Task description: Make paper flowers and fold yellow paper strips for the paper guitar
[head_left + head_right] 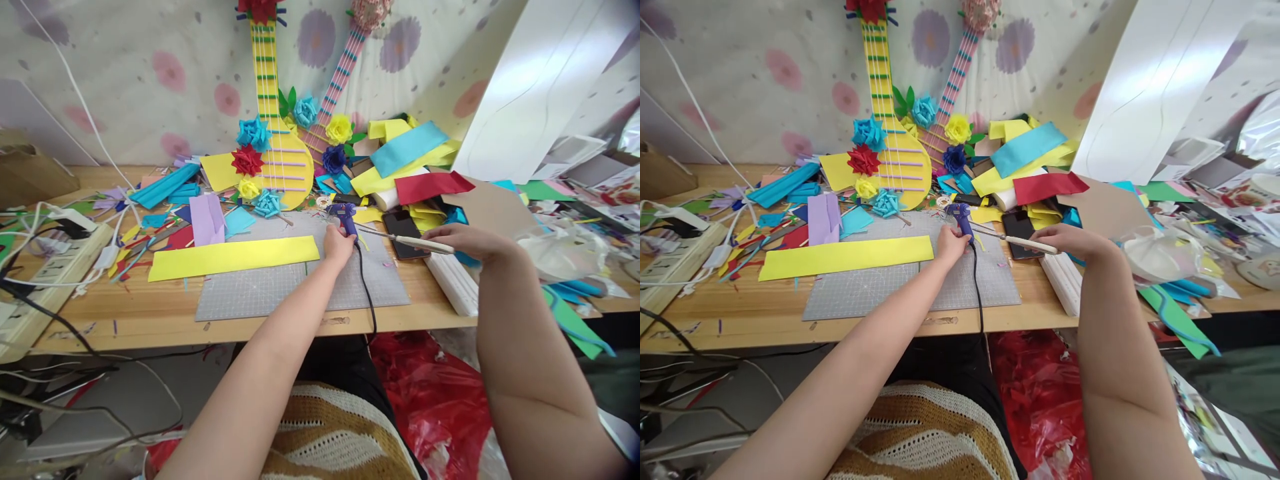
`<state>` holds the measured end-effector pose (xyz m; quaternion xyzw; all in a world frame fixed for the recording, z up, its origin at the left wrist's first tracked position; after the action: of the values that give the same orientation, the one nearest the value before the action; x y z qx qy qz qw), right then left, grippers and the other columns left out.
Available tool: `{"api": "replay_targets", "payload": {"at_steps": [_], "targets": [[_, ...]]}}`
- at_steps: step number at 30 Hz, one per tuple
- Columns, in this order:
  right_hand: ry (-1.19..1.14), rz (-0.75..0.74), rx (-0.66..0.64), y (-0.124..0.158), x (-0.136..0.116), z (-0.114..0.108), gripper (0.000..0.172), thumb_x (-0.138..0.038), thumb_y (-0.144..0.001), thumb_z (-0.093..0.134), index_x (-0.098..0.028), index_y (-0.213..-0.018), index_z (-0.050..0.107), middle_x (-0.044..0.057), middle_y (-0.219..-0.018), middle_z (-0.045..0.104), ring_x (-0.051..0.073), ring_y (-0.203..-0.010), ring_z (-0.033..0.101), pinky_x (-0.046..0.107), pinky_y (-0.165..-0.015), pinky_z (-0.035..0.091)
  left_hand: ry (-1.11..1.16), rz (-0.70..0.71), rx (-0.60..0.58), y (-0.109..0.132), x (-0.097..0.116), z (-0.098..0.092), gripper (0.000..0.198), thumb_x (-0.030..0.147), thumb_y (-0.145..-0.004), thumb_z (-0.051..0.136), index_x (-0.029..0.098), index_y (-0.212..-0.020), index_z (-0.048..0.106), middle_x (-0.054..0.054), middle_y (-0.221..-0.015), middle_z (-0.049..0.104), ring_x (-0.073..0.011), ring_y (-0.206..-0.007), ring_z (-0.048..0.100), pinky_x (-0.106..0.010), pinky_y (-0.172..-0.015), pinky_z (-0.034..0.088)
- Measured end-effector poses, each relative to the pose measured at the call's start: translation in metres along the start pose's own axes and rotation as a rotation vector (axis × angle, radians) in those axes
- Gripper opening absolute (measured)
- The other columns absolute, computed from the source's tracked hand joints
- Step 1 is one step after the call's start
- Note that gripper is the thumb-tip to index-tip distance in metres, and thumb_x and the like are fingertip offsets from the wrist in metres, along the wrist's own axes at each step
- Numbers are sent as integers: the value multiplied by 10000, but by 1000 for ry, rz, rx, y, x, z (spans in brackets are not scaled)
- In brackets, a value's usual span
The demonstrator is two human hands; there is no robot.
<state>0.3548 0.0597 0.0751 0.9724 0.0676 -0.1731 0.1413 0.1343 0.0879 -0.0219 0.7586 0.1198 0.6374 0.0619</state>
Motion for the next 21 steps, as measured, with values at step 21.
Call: {"api": "replay_targets", "payload": {"at_steps": [21], "targets": [[-570,-448,-158,-46,-196,113,338,-450,-655,664,-174,-792,525,-26,-693,520,101,-620,442,230,-566,323,-1107,150,-219,-2,3,-226,201,334,-588,640,191,-729,622,-28,-786,646,-191,-732,573,-259,-595,370]]}}
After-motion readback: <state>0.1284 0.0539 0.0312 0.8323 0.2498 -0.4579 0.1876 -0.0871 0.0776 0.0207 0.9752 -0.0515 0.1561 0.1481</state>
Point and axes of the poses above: each hand's wrist, its own y-axis away from the middle knuckle, its own z-axis out of the palm, x = y × z, the point moved 8 cm from there along -y, towards the middle knuckle
